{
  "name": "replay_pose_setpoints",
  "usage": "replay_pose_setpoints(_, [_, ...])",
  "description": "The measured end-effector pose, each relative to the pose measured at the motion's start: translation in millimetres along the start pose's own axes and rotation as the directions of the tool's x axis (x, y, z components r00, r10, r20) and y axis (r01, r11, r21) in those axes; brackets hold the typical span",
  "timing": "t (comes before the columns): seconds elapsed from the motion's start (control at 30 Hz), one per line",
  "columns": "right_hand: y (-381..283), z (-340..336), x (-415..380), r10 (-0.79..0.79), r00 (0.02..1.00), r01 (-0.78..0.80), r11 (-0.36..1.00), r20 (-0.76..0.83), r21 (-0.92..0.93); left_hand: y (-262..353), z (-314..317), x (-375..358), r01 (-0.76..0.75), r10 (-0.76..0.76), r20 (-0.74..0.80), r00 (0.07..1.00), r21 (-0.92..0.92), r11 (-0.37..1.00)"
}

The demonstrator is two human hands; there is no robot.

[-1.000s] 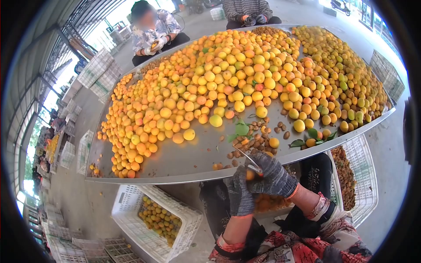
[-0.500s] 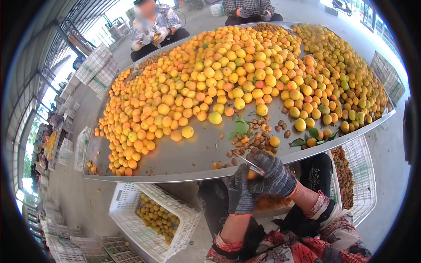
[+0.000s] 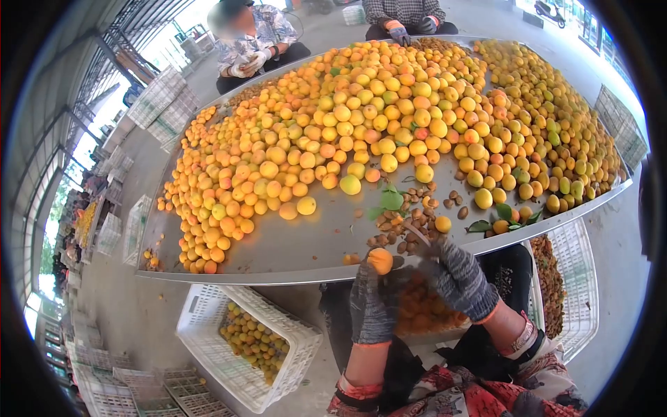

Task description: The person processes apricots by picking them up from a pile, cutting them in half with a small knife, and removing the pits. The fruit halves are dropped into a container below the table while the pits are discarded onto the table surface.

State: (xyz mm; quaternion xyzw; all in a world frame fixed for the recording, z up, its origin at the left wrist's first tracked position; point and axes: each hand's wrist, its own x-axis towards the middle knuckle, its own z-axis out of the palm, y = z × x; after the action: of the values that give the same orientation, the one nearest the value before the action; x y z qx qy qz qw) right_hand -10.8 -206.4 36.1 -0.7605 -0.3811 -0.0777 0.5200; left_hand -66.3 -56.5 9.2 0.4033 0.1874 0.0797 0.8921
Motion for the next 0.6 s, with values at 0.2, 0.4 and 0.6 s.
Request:
replay_pose_setpoints(0.2, [-18,6,-15,-0.007,0.989,0.037,0.979,0.150,-0.201,1,17,-9,-0.112,0.097,-0.125,0.987,-0.114,0.987])
replay_pose_setpoints(0.4, [-22,11,-16,0.086,0.987,-0.065,0.986,0.134,-0.156,-3,14,-10,-0.153,0.154,-0.080,0.985,0.025,0.988])
replay_pose_setpoints(0.6, [-11,18,-22,0.096,0.982,-0.063,0.979,0.164,-0.194,-1,16,-17,-0.247,0.288,-0.038,0.957,0.421,0.873])
